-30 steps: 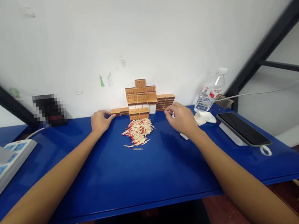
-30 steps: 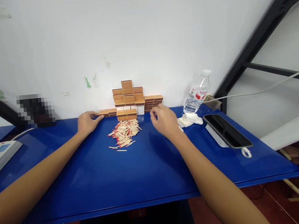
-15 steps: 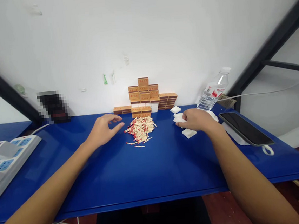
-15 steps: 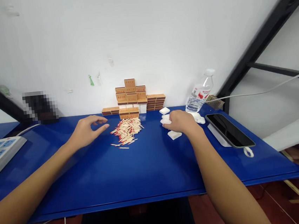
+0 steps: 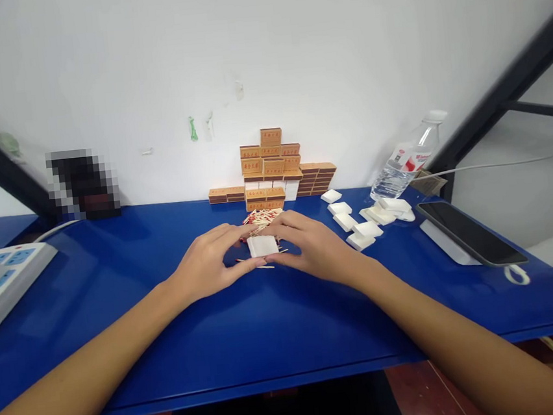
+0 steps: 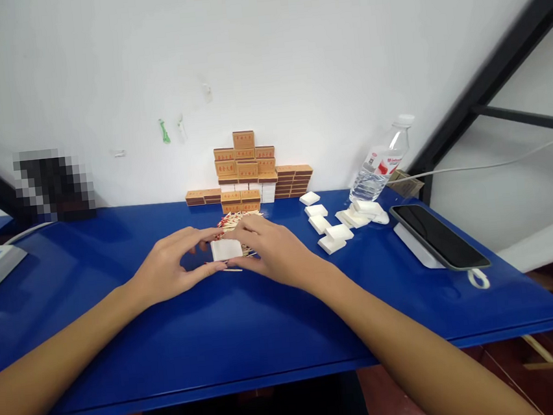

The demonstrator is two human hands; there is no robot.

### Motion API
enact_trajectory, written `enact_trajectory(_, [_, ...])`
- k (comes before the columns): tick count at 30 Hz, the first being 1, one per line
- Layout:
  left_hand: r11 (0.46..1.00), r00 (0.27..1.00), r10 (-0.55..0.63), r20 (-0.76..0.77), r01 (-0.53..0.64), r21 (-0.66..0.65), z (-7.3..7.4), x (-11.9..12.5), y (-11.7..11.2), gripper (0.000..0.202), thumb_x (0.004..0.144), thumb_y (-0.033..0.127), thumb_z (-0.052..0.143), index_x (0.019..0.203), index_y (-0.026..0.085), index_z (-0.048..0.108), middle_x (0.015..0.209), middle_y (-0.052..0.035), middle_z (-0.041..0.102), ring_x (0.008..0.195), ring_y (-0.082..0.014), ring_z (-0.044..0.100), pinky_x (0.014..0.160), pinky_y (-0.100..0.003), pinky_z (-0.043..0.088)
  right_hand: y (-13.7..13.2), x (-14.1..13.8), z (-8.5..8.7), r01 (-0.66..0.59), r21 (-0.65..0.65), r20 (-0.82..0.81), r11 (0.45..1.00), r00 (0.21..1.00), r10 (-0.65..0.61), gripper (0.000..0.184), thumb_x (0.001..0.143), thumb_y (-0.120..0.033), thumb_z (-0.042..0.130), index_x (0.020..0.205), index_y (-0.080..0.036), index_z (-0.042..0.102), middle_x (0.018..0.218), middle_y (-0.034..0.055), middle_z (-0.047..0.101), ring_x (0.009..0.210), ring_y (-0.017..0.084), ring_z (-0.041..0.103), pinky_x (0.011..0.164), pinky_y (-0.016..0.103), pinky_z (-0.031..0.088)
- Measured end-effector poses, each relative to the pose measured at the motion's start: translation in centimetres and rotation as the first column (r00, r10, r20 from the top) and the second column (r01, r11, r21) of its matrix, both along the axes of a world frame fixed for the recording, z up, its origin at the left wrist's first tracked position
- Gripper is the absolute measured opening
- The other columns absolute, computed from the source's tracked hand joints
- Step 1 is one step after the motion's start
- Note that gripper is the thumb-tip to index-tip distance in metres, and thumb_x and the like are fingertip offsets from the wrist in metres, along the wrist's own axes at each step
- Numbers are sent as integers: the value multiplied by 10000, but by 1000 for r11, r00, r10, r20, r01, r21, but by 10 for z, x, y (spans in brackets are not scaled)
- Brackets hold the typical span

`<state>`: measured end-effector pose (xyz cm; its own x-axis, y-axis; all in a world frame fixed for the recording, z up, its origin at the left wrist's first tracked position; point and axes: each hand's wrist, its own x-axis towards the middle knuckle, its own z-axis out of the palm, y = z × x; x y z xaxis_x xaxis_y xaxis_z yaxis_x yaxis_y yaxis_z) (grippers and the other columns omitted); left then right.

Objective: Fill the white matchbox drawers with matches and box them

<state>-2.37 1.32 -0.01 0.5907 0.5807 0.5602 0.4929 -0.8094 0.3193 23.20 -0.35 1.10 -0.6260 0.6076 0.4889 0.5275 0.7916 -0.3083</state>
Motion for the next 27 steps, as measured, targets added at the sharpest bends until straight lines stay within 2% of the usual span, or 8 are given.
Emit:
enact_trajectory(3, [1000, 998, 27, 50, -26, -14, 2, 0, 0, 397, 948, 476, 718, 1262, 234, 732, 919, -55, 742, 792, -194, 662, 756, -328, 542, 0, -4, -5, 39, -10, -36, 999, 999, -39, 382, 1009, -361, 659, 1378, -285, 597, 1250, 112, 674, 1152, 277, 633, 953, 462, 550])
enact_trajectory(6, [993, 987, 106, 121, -99, -67, 3, -2, 5, 375, 907, 474, 763, 1203, 246, 763, 899, -40, 752, 756, -183, 646, 729, -314, 534, 1, -1, -6, 109, -71, -83, 991, 990, -115, 292, 970, -383, 722, 1217, -245, 649, 1084, 76, 681, 954, 226, 648, 831, 375, 537])
enact_trajectory(9, [972, 960, 191, 204, -156, -175, 3, -5, 11, 436, 859, 478, 808, 1221, 238, 767, 857, -23, 736, 671, -155, 609, 687, -300, 526, 0, 1, -8, 78, -191, 4, 978, 997, -79, 136, 942, -334, 759, 993, -228, 689, 951, 32, 650, 846, 183, 612, 745, 310, 479])
enact_trajectory(13, [941, 947, 201, 248, -117, -317, 3, -6, 16, 454, 811, 447, 849, 1214, 247, 787, 832, -13, 714, 657, -143, 586, 647, -280, 510, -2, -2, -14, 71, -285, 135, 956, 990, -34, 66, 954, -252, 738, 943, -214, 686, 970, 36, 639, 867, 184, 604, 750, 309, 461])
enact_trajectory(17, [929, 948, 196, 251, -99, -356, 2, -5, 16, 469, 786, 456, 868, 1210, 268, 802, 792, -9, 687, 646, -143, 557, 618, -274, 485, -1, 1, -13, 61, -283, 168, 957, 986, -13, 103, 1015, -229, 637, 914, -207, 635, 986, 47, 631, 858, 188, 597, 757, 319, 463])
enact_trajectory(19, [922, 948, 198, 248, -95, -374, 1, -5, 16, 483, 780, 469, 872, 1218, 277, 804, 788, -10, 682, 644, -144, 550, 615, -275, 480, -1, 5, -7, 57, -264, 115, 963, 993, -27, 106, 1038, -251, 602, 941, -212, 619, 995, 47, 616, 857, 185, 594, 757, 315, 465])
enact_trajectory(23, [912, 954, 170, 246, -58, -405, 0, -1, 11, 494, 757, 466, 892, 1212, 294, 811, 788, -7, 691, 647, -147, 549, 617, -281, 476, -2, 5, 3, 135, -149, -56, 979, 988, -145, 106, 1061, -286, 557, 989, -220, 597, 982, 43, 574, 798, 173, 566, 716, 311, 459])
enact_trajectory(27, [907, 955, 110, 277, 17, -420, -1, 5, 3, 489, 744, 423, 911, 1206, 294, 814, 827, -8, 715, 660, -145, 564, 638, -287, 488, -5, -4, 3, 124, -69, -79, 990, 988, -129, 92, 1050, -265, 560, 978, -220, 594, 986, 56, 583, 828, 191, 576, 731, 327, 467])
